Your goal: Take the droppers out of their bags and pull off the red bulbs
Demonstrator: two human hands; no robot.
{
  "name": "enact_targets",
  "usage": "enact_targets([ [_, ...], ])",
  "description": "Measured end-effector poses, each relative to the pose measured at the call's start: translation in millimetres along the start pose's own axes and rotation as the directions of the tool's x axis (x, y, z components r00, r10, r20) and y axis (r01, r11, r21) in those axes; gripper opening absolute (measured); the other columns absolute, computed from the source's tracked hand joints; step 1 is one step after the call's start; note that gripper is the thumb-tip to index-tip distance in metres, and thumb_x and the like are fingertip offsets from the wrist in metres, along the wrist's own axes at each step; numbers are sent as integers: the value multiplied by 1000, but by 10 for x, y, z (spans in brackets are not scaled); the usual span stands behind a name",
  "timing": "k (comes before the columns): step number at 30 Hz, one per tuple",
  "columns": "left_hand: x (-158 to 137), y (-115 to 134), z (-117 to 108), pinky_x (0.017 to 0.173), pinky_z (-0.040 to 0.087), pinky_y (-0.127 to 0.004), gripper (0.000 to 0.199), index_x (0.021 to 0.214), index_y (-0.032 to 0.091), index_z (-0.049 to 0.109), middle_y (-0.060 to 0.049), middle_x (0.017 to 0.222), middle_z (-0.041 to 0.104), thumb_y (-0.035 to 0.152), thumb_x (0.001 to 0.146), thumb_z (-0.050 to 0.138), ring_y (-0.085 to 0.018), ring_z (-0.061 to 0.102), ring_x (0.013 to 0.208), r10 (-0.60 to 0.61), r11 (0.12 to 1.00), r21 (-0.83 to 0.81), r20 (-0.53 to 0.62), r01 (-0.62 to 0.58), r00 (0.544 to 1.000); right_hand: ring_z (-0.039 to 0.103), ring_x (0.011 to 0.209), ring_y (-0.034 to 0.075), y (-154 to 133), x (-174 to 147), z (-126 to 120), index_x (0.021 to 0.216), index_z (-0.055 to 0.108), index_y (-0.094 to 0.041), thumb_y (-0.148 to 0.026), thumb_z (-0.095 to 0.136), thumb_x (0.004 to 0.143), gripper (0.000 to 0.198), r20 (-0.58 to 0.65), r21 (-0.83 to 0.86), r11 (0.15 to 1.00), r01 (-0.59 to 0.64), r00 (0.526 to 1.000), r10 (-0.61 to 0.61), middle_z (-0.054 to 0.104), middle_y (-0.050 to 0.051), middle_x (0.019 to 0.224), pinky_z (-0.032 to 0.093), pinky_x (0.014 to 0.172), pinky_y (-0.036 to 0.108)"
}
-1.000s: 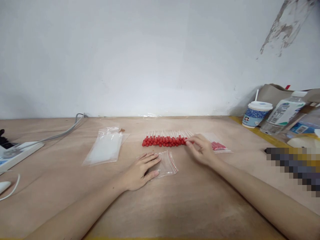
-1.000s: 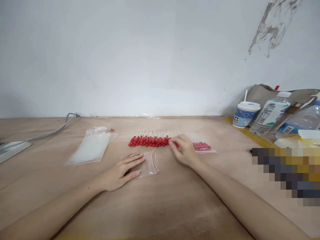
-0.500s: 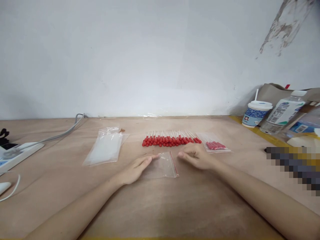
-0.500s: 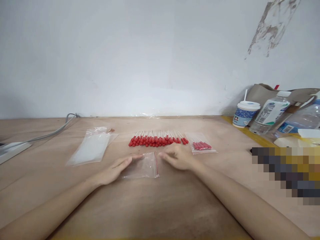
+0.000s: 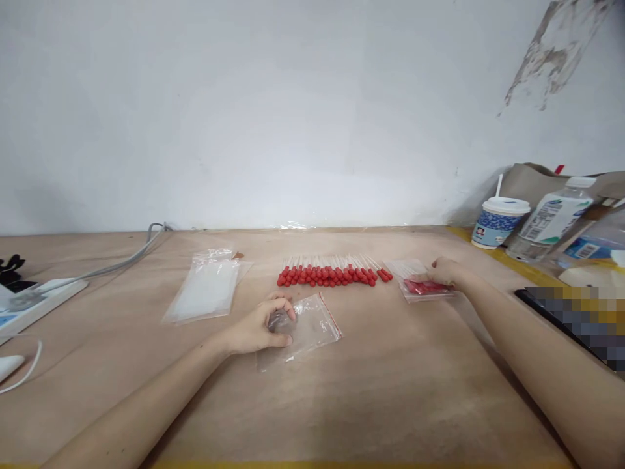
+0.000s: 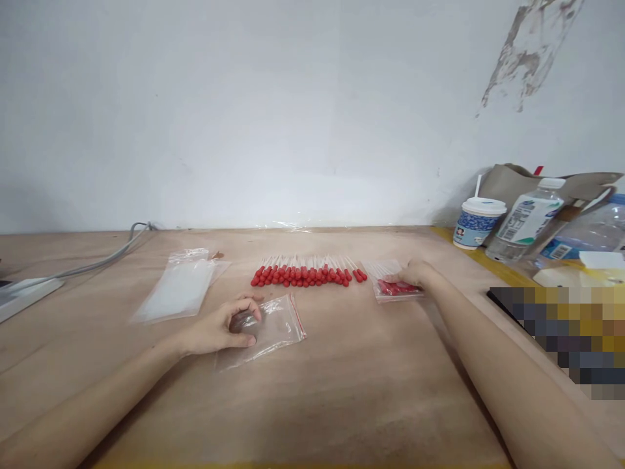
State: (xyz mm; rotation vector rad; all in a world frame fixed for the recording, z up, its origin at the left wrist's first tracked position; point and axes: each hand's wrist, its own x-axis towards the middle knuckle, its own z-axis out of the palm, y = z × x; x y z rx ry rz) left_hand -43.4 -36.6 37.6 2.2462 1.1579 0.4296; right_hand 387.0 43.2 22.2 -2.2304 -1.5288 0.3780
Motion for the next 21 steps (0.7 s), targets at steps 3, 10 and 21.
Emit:
enact_targets([
  [3, 12, -82, -35, 63, 39, -22, 36, 84, 17, 55, 2, 80, 52, 34, 57, 73, -14, 50, 74, -50, 997, -55, 73, 54, 996, 54, 51, 19, 2, -19, 22, 49, 55, -15, -43, 79, 39, 38, 170, 56, 995, -78, 983, 67, 57, 5, 51, 39, 46, 28],
  [10, 47, -216, -267, 53, 38, -20, 28, 77, 16, 53, 2, 65, 55, 40, 66, 64, -10, 50, 56, -145, 939, -334, -177, 79, 974, 51, 47, 13, 24, -100, -342, 54, 54, -17, -46, 71, 55, 34, 343, 374, 924, -80, 938, -57, 56, 2, 51, 40, 45, 25],
  [21, -190, -1228, -960, 71, 46, -31, 32, 95, 18, 57, -5, 97, 60, 37, 69, 58, -17, 60, 69, -314, 769, 131, -774, 625, 549, 55, 62, 9, -1056, -1039, -69, 84, 60, -15, -41, 68, 66, 32, 475, 709, 631, 315, 448, -758, 60, -1, 70, 43, 55, 18],
])
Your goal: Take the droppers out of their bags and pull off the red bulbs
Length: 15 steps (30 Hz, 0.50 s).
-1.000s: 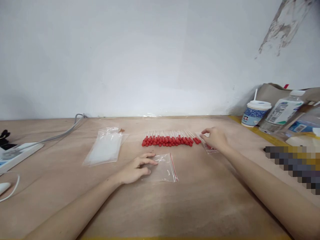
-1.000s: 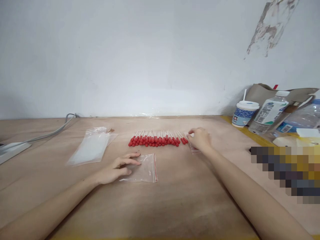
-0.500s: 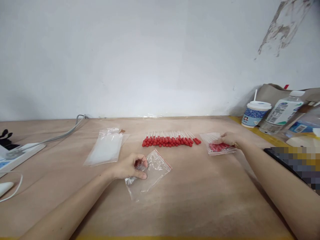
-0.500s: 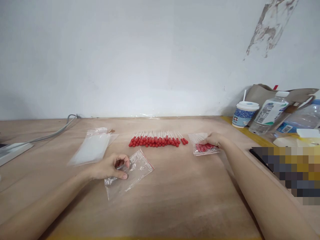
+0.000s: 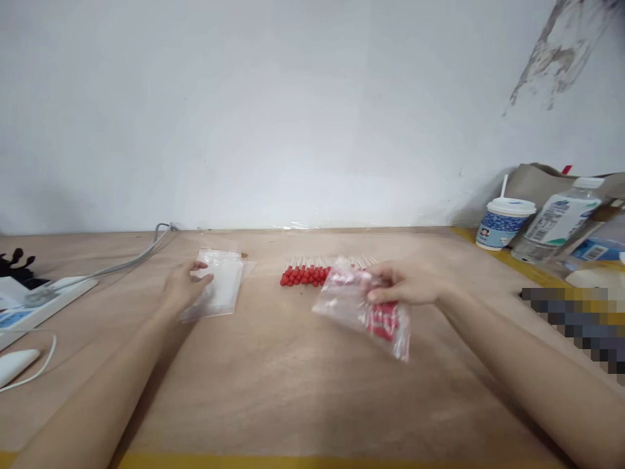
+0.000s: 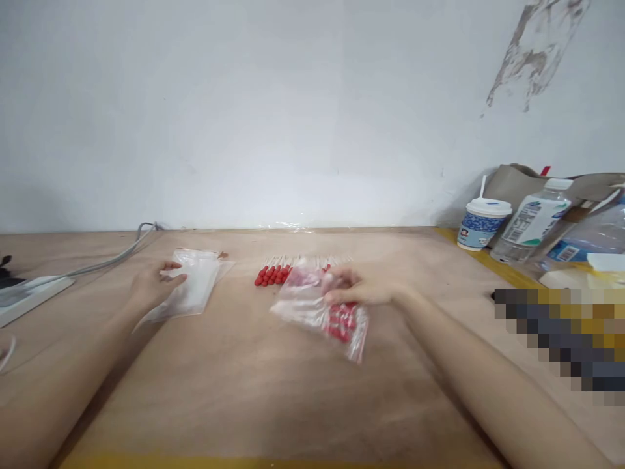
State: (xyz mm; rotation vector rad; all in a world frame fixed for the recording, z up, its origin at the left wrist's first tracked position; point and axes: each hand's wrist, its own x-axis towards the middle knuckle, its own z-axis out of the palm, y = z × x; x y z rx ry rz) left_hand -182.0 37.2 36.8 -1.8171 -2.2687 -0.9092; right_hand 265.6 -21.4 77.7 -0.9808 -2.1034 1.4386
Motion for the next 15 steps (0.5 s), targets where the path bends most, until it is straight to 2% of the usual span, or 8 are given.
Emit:
enact_targets([
  [2, 18, -83, 45, 81, 42, -35, 28, 91, 17, 61, -8, 100, 59, 35, 69, 58, -23, 58, 86, 52, 992, 110, 44, -57, 998, 55, 63, 9, 17, 223, 264, 83, 61, -13, -41, 67, 66, 33, 173, -24, 999, 45, 984, -41, 61, 0, 71, 43, 57, 19],
  [3, 20, -106, 62, 85, 40, -37, 26, 87, 17, 63, -9, 102, 58, 35, 69, 58, -26, 55, 94, 72, 986, 145, 65, -80, 995, 55, 63, 9, 39, 325, 360, 83, 62, -13, -42, 68, 65, 35, 219, -36, 998, 56, 975, -46, 61, 0, 71, 43, 57, 19],
  [6, 1, -120, 74, 89, 35, -44, 23, 81, 20, 67, -11, 109, 55, 38, 71, 57, -32, 46, 106, 109, 961, 249, 69, -123, 992, 56, 64, 10, 101, 568, 515, 84, 63, -13, -45, 70, 61, 40, 268, -104, 993, 51, 963, -22, 62, -1, 72, 42, 57, 20],
  [8, -31, -81, 51, 87, 35, -48, 24, 84, 21, 68, -11, 113, 54, 37, 75, 52, -34, 44, 106, 131, 945, 302, 7, -127, 991, 55, 62, 11, 108, 665, 558, 82, 64, -14, -48, 70, 60, 41, 270, -183, 981, 67, 963, -15, 62, -1, 69, 40, 55, 20],
  [10, -80, 7, 15, 88, 33, -48, 26, 91, 21, 66, -10, 116, 52, 35, 80, 47, -33, 42, 108, 192, 940, 311, -135, -142, 972, 55, 63, 12, 87, 701, 594, 81, 65, -14, -47, 70, 60, 39, 198, -328, 938, 115, 979, -50, 62, -1, 68, 39, 56, 21],
  [12, -144, 151, -19, 91, 31, -46, 27, 97, 20, 63, -8, 116, 52, 33, 83, 44, -30, 41, 109, 282, 937, 289, -288, -197, 915, 56, 73, 15, 64, 673, 636, 83, 64, -16, -43, 72, 60, 36, 41, -497, 850, 177, 983, -181, 63, 0, 75, 40, 64, 24],
  [13, -183, 244, -33, 92, 30, -44, 26, 98, 21, 62, -7, 115, 53, 33, 83, 44, -29, 42, 109, 337, 928, 272, -332, -253, 881, 55, 79, 16, 63, 639, 656, 85, 63, -17, -40, 72, 62, 34, -50, -567, 801, 193, 962, -268, 63, 1, 81, 40, 70, 27],
  [15, -284, 464, -46, 96, 29, -41, 24, 99, 23, 61, -6, 113, 54, 33, 83, 46, -25, 44, 107, 450, 892, 207, -329, -402, 830, 53, 86, 17, 95, 541, 681, 86, 62, -19, -35, 67, 69, 24, -215, -647, 740, 182, 888, -406, 63, 3, 88, 38, 78, 31],
])
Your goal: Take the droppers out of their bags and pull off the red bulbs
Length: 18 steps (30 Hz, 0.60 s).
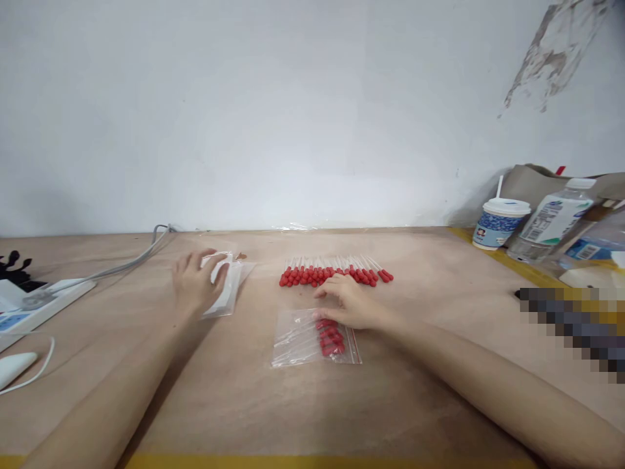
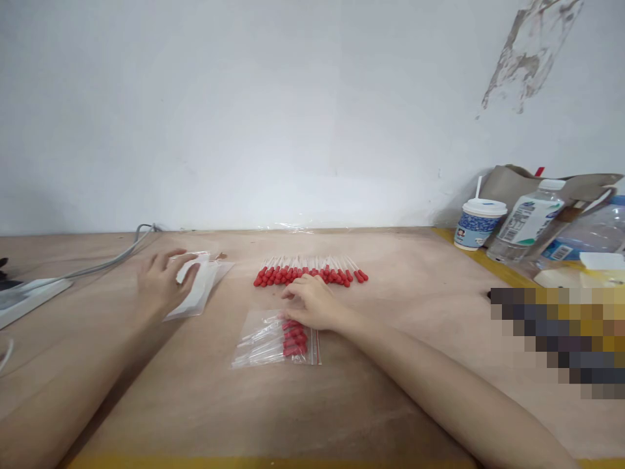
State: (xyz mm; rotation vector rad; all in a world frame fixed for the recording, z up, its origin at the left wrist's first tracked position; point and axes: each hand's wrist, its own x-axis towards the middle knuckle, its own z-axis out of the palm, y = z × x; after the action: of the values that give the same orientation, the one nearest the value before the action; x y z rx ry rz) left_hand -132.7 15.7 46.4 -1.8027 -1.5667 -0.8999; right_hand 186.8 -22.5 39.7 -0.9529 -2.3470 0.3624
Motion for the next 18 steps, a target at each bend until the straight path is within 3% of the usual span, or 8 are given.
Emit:
enact_targets([
  [3, -20, 445, -94, 95, 32, -38, 20, 96, 23, 61, -6, 106, 56, 30, 81, 49, -22, 48, 102, 250, 936, -268, 49, -228, 967, 54, 75, 15, 91, -213, -8, 77, 60, -18, -30, 56, 79, 13, -181, -26, 997, -77, 981, 71, 62, 2, 76, 38, 72, 30],
  [5, -78, 775, -164, 92, 37, -36, 20, 97, 23, 60, -6, 104, 55, 27, 82, 48, -21, 50, 98, 441, 815, -473, 130, -336, 888, 52, 65, 13, 195, -361, -11, 70, 56, -18, -29, 54, 79, 15, -214, -10, 990, -143, 967, 137, 58, 1, 66, 39, 63, 28],
  [8, -204, 1228, -261, 89, 40, -32, 20, 97, 20, 59, -7, 108, 53, 27, 85, 46, -19, 50, 100, 625, 633, -702, 215, -325, 751, 47, 55, 12, 315, -547, -19, 62, 52, -17, -33, 53, 78, 22, -197, 20, 979, -205, 959, 205, 53, -1, 56, 37, 54, 25],
  [11, -304, 1529, -300, 88, 42, -31, 30, 110, 22, 54, -8, 115, 50, 34, 83, 50, -19, 50, 101, 721, 529, -805, 261, -267, 642, 49, 62, 13, 327, -660, -37, 65, 56, -17, -31, 54, 78, 19, -142, 24, 991, -135, 980, 137, 55, 0, 60, 38, 60, 27],
  [14, -358, 1649, -260, 90, 41, -32, 37, 119, 22, 47, -8, 120, 47, 33, 84, 48, -19, 49, 105, 737, 505, -835, 284, -219, 614, 49, 70, 15, 291, -703, -43, 73, 62, -20, -24, 54, 77, 9, -65, -9, 1000, -6, 998, 6, 57, 0, 64, 37, 70, 31],
  [18, -416, 1650, -173, 91, 42, -32, 34, 118, 21, 48, -8, 120, 48, 28, 85, 46, -18, 49, 106, 699, 515, -843, 308, -156, 645, 48, 70, 15, 297, -707, -13, 79, 64, -21, -21, 54, 78, 10, -66, -16, 996, 88, 994, -89, 58, 1, 66, 35, 69, 32],
])
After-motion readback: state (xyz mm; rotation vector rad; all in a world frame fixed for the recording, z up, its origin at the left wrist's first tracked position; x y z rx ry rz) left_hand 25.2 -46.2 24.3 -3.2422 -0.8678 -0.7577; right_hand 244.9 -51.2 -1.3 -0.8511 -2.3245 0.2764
